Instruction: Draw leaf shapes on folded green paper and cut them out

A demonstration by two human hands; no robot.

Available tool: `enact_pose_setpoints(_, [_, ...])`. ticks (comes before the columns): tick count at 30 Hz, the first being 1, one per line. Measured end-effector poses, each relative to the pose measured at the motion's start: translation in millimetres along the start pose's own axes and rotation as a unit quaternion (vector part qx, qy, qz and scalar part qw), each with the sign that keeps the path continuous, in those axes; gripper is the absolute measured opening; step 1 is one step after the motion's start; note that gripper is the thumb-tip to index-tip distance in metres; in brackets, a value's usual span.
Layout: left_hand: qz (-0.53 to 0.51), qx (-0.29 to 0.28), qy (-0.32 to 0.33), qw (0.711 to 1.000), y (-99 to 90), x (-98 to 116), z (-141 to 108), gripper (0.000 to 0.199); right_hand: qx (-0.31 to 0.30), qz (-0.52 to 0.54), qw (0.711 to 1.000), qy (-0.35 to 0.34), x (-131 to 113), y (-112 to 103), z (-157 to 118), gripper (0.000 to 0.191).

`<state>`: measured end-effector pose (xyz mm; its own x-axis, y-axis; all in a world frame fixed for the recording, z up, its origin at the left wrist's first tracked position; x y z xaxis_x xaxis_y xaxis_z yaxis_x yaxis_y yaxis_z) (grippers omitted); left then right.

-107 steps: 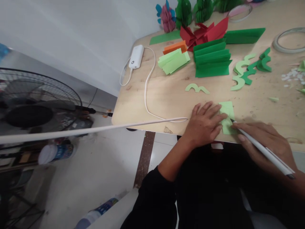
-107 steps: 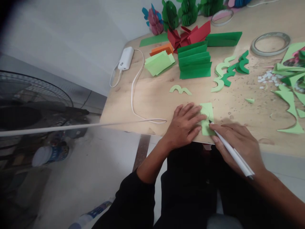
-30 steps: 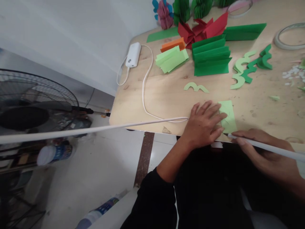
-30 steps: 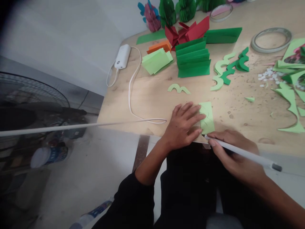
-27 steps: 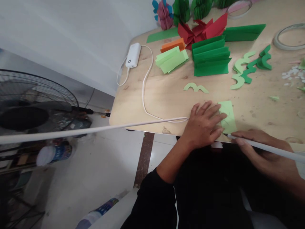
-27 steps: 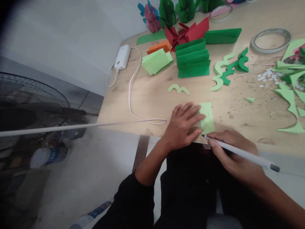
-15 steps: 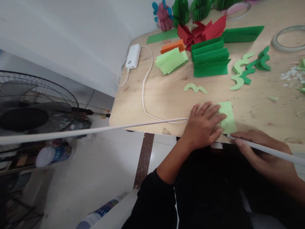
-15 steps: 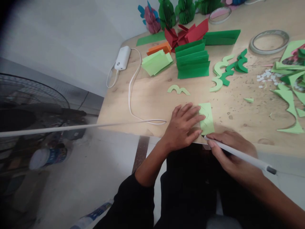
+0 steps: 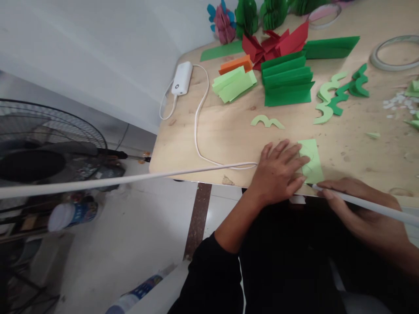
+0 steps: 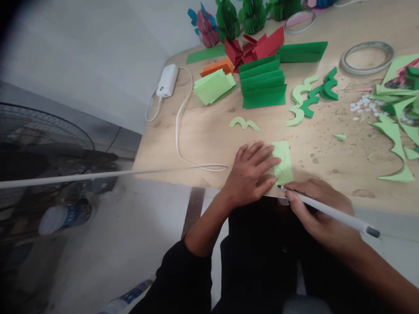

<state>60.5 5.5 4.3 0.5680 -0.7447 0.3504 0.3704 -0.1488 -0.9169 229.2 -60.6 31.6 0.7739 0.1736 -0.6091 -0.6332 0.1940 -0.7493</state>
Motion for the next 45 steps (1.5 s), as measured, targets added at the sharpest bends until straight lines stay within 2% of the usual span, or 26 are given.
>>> enact_pose_setpoints(8, [0.005, -0.007, -0.001, 1.0, -1.2, 0.9, 0.7, 0.043, 0.005, -0.029, 0.999, 0.025, 6.7, -2.0, -2.6, 0.016])
enact_pose_setpoints(13, [0.005, -0.01, -0.004, 1.0, -1.4, 0.9, 0.7, 0.043, -0.003, -0.009, 0.999, 0.043, 10.8, -0.7, -4.6, 0.015])
enact_pose_setpoints(22, [0.002, -0.008, -0.004, 1.0, -1.0, 0.5, 0.7, 0.043, 0.016, -0.028, 0.999, 0.018, 9.4, -3.7, -0.1, 0.015])
enact_pose_setpoints(45, [-0.007, 0.001, 0.0, 1.0, -0.4, 0.0, -0.5, 0.043, 0.03, -0.015, 0.998, 0.062, 13.3, -6.8, 3.0, 0.018])
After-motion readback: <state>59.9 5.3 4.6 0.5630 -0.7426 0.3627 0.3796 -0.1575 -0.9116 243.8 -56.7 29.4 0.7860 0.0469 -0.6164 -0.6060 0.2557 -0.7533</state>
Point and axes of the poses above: each hand's wrist, its own z-axis towards the middle knuckle, its own y-axis out of the palm, x = y × z, the point moved 3 cm from there along z, towards the middle knuckle, and after that the axes turned 8 degrees about y, right-handed, at the moved point
